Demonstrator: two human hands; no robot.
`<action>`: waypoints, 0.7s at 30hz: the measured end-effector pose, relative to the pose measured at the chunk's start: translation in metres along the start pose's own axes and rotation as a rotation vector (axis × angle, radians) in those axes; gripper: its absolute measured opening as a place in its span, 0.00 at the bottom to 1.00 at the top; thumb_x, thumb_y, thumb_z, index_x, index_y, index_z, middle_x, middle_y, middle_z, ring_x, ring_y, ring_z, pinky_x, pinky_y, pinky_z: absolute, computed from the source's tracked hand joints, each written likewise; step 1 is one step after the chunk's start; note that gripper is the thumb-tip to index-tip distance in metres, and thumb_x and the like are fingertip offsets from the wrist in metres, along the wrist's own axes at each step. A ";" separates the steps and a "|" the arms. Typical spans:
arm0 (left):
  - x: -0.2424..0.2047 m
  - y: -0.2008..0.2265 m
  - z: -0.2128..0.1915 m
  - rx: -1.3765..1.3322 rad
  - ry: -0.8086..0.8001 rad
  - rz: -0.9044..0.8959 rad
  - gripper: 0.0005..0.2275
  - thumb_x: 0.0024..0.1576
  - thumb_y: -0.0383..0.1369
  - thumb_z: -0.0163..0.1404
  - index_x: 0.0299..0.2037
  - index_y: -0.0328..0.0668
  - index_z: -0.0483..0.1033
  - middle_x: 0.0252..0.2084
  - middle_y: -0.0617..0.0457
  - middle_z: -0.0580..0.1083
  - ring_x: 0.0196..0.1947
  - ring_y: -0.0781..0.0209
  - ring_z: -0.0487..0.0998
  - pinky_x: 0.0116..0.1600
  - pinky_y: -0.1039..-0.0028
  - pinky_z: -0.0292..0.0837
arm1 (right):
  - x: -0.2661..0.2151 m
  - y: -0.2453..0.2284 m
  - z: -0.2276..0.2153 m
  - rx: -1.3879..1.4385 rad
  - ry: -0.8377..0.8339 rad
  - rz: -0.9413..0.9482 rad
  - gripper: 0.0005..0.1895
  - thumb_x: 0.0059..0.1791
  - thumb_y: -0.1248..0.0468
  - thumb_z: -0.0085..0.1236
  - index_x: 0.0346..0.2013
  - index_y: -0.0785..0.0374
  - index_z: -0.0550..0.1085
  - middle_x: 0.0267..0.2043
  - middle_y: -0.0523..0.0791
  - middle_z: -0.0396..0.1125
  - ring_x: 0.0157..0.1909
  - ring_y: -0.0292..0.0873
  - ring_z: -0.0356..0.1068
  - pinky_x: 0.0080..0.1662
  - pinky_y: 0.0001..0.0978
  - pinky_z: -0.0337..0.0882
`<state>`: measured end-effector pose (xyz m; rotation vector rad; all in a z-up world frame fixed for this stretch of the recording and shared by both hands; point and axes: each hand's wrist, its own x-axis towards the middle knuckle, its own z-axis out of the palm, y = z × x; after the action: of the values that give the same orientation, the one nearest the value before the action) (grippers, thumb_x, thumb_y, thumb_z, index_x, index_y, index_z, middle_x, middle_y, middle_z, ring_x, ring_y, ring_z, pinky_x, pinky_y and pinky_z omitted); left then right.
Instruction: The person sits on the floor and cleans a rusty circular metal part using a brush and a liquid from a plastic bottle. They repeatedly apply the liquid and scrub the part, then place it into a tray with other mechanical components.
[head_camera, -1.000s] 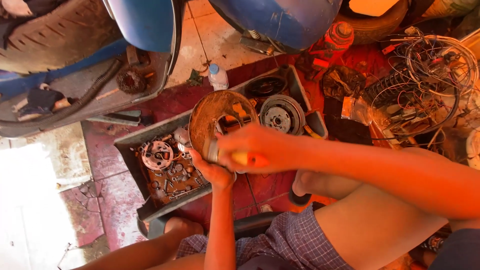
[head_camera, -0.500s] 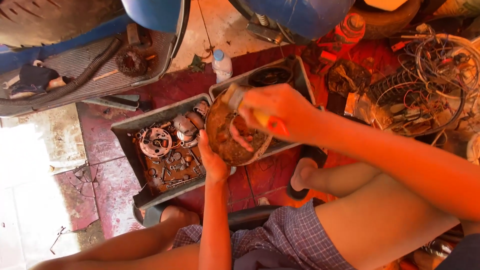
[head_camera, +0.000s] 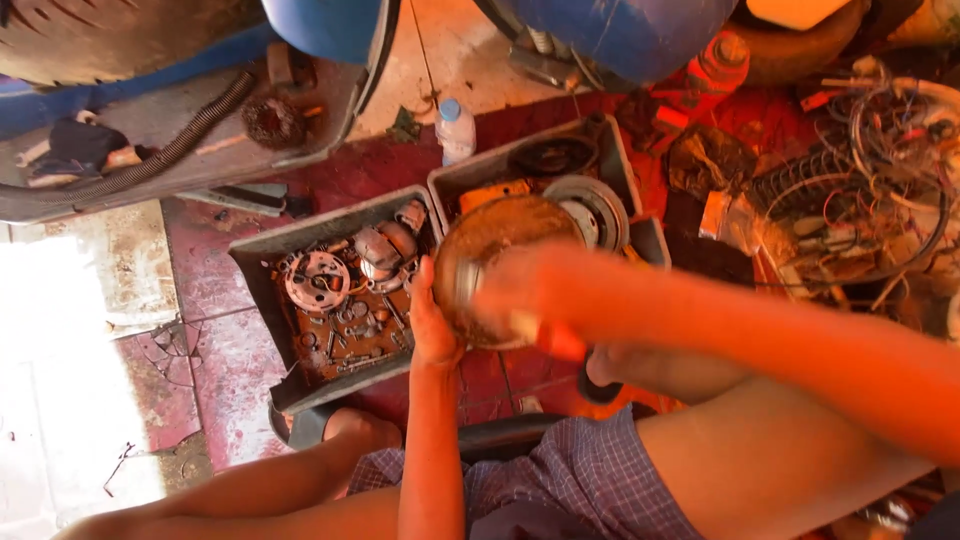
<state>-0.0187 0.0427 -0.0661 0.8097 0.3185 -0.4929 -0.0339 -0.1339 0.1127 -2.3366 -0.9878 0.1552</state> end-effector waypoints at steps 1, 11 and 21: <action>-0.009 0.010 0.009 0.004 0.007 -0.014 0.30 0.61 0.56 0.44 0.56 0.35 0.79 0.51 0.35 0.79 0.49 0.44 0.82 0.64 0.55 0.72 | -0.001 0.003 -0.007 0.013 0.000 0.010 0.06 0.47 0.70 0.60 0.32 0.62 0.70 0.28 0.47 0.70 0.33 0.47 0.74 0.41 0.41 0.76; 0.016 -0.001 -0.016 -0.088 -0.474 0.138 0.40 0.62 0.65 0.33 0.50 0.22 0.72 0.33 0.22 0.75 0.39 0.29 0.81 0.56 0.42 0.75 | 0.002 0.024 -0.040 0.370 0.431 0.460 0.07 0.51 0.74 0.53 0.28 0.66 0.68 0.24 0.49 0.66 0.22 0.38 0.66 0.30 0.25 0.69; 0.014 -0.009 -0.005 -0.208 -0.252 0.156 0.35 0.62 0.59 0.42 0.59 0.27 0.72 0.51 0.27 0.76 0.49 0.34 0.79 0.58 0.45 0.75 | -0.004 0.052 -0.037 0.282 0.421 0.499 0.09 0.49 0.79 0.51 0.26 0.68 0.67 0.19 0.50 0.65 0.16 0.39 0.65 0.23 0.22 0.63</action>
<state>-0.0119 0.0370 -0.0806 0.5580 0.0707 -0.4018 0.0074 -0.1824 0.1137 -2.1783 -0.1583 -0.0068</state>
